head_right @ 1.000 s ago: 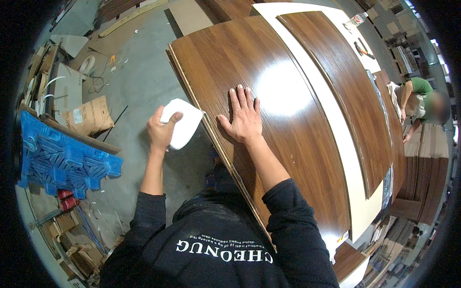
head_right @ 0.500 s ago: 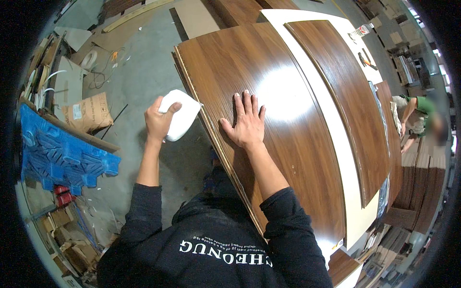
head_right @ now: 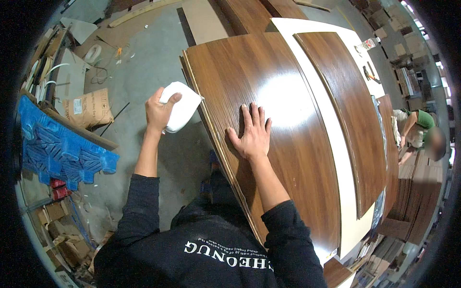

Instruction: The recorder handles and inspects wood furniture panels, using foam padding to protect the corners and edges.

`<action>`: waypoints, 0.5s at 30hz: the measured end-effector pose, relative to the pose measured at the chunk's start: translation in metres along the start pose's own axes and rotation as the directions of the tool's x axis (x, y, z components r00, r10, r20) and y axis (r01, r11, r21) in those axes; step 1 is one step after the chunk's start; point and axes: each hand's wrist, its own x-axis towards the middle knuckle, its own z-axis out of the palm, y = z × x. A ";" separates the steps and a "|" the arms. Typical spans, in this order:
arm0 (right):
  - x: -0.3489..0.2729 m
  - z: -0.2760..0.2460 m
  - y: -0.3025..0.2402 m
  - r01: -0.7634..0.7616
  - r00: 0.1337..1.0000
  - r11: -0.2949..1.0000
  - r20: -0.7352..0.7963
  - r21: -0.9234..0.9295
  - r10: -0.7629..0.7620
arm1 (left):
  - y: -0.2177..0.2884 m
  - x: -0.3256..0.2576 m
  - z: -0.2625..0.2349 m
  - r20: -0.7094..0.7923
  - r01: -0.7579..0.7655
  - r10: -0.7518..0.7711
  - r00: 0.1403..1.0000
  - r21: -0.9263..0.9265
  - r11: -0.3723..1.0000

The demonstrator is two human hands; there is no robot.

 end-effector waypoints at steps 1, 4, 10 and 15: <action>0.000 0.000 0.000 -0.003 1.000 1.000 0.002 0.010 0.003 | -0.001 0.003 0.000 -0.009 -0.004 0.004 1.000 -0.002 1.000; 0.000 0.000 0.001 0.000 1.000 1.000 -0.002 0.014 0.000 | -0.002 0.010 0.001 -0.027 0.000 0.000 1.000 -0.007 1.000; -0.001 0.001 0.002 0.005 1.000 1.000 -0.003 0.019 -0.005 | -0.014 0.027 0.003 -0.059 0.026 -0.027 0.998 -0.021 0.999; -0.001 0.001 0.000 0.022 1.000 0.999 -0.019 0.023 -0.022 | -0.017 0.040 0.003 -0.070 0.048 -0.054 0.996 -0.077 0.996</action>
